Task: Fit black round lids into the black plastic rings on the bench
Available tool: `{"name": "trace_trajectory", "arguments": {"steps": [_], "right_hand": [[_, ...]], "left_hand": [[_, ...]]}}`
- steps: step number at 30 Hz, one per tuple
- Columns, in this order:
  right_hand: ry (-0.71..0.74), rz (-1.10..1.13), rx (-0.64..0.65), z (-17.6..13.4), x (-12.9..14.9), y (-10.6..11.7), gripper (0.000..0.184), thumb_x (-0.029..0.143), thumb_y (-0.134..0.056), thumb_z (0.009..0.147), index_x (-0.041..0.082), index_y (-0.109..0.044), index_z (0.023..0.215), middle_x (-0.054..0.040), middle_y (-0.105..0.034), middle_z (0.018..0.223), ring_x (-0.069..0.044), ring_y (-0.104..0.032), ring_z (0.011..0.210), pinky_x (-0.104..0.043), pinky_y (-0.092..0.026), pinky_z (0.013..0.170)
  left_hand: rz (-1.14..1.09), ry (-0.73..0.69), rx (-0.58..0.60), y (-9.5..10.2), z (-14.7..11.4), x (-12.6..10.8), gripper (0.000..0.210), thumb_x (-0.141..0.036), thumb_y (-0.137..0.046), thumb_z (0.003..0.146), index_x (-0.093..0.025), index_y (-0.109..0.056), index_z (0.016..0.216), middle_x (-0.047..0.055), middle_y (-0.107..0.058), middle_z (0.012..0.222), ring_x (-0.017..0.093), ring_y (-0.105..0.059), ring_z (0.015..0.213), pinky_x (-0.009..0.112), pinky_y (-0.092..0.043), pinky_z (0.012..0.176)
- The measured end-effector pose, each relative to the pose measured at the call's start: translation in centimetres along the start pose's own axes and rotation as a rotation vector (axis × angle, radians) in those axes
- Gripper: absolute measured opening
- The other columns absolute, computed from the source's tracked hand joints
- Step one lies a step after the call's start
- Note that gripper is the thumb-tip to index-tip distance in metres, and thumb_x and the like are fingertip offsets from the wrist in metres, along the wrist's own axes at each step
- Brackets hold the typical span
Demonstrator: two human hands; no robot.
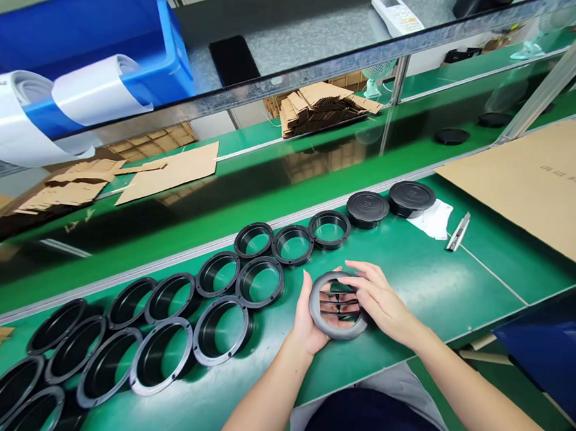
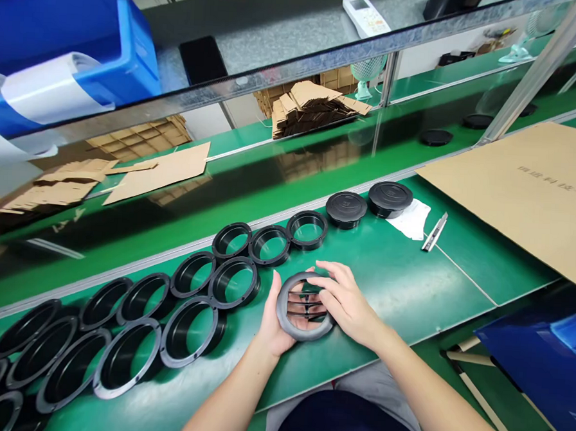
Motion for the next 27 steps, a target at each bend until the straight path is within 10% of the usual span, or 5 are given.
{"name": "trace_trajectory", "arguments": {"steps": [8, 14, 21, 27], "right_hand": [[0.362, -0.368, 0.204, -2.3, 1.9, -2.0, 0.084, 0.057, -0.061, 0.089, 0.027, -0.024, 0.157, -0.0115, -0.028, 0.161, -0.036, -0.023, 0.148, -0.064, -0.024, 0.12], [0.195, -0.318, 0.424, 0.8, 1.6, -2.8, 0.118, 0.06, -0.078, 0.067, 0.028, -0.012, 0.159, -0.0167, -0.015, 0.163, -0.045, -0.019, 0.147, -0.065, -0.035, 0.113], [0.16, -0.474, 0.092, 13.3, -1.9, 1.0, 0.097, 0.054, -0.071, 0.076, 0.022, -0.026, 0.156, -0.0217, -0.03, 0.15, -0.041, -0.033, 0.138, -0.06, -0.037, 0.111], [0.195, -0.647, 0.162, 16.1, -4.4, -0.1, 0.091, 0.068, -0.061, 0.08, 0.019, -0.035, 0.153, -0.0235, -0.036, 0.148, -0.041, -0.037, 0.136, -0.059, -0.037, 0.11]], "left_hand": [[-0.169, -0.087, -0.074, 0.9, 0.3, -0.1, 0.067, -0.065, -0.049, 0.09, -0.013, -0.057, 0.132, 0.014, -0.071, 0.119, 0.032, -0.06, 0.119, 0.048, -0.045, 0.104], [-0.12, -0.027, 0.029, 0.2, 0.4, 0.5, 0.083, -0.075, -0.047, 0.085, -0.009, -0.054, 0.134, 0.019, -0.069, 0.119, 0.036, -0.057, 0.124, 0.049, -0.046, 0.103], [-0.04, -0.142, 0.029, 0.6, 0.4, -1.2, 0.084, -0.079, -0.038, 0.085, -0.016, -0.046, 0.139, 0.02, -0.065, 0.123, 0.031, -0.066, 0.107, 0.046, -0.051, 0.088], [-0.056, -0.087, -0.016, 0.9, 0.6, -0.9, 0.074, -0.072, -0.038, 0.089, -0.012, -0.054, 0.129, 0.019, -0.068, 0.114, 0.026, -0.068, 0.096, 0.038, -0.052, 0.08]]}}
Point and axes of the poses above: each hand's wrist, its own z-axis towards the middle knuckle, its own y-axis out of the back of the hand, x = y × z, the point moved 7 cm from there along z, towards the middle knuckle
